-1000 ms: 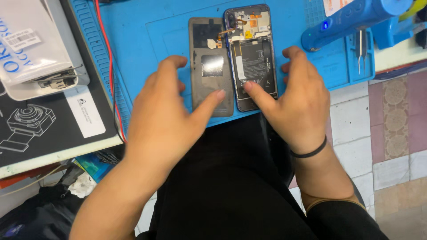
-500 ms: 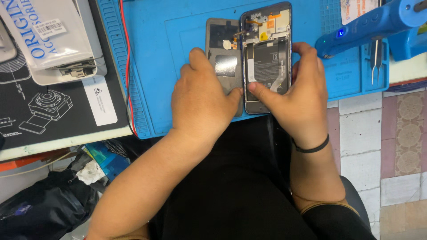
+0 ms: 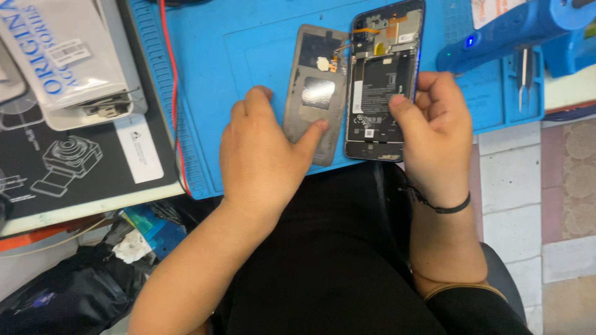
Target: The person uses a blue electric screwdriver to remove screws from a disassembled smartphone on a blue mat, then reassembles the phone and powers it on to navigate the initial setup screens. The person then opens a small yellow packet and removes a small item.
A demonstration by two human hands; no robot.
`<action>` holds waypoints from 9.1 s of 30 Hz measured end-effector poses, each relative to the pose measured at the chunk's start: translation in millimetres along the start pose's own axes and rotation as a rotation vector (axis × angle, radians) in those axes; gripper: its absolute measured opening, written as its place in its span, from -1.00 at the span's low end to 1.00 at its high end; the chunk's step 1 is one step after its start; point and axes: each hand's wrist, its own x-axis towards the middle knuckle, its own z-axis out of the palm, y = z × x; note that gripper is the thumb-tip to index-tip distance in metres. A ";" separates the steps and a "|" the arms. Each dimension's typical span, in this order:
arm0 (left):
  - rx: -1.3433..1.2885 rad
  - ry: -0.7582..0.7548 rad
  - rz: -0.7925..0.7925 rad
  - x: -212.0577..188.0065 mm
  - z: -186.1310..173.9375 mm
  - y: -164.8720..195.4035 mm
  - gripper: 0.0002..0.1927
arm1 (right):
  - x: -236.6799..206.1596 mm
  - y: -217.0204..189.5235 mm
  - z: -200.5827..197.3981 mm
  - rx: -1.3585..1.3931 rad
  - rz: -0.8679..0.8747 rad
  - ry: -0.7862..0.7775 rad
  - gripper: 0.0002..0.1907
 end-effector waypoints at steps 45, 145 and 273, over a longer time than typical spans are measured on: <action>-0.473 -0.025 0.320 -31.7 13.5 22.2 -0.23 | -13.7 3.2 26.3 0.288 -0.065 -0.062 -0.67; -1.429 -0.287 0.034 -67.5 -6.5 -40.3 -0.66 | -46.2 -63.9 40.6 -0.055 -0.329 0.099 -0.68; -0.963 -0.294 0.315 -67.1 -28.5 -73.4 -0.77 | -56.2 -68.4 49.4 -0.384 -0.539 -0.318 -0.71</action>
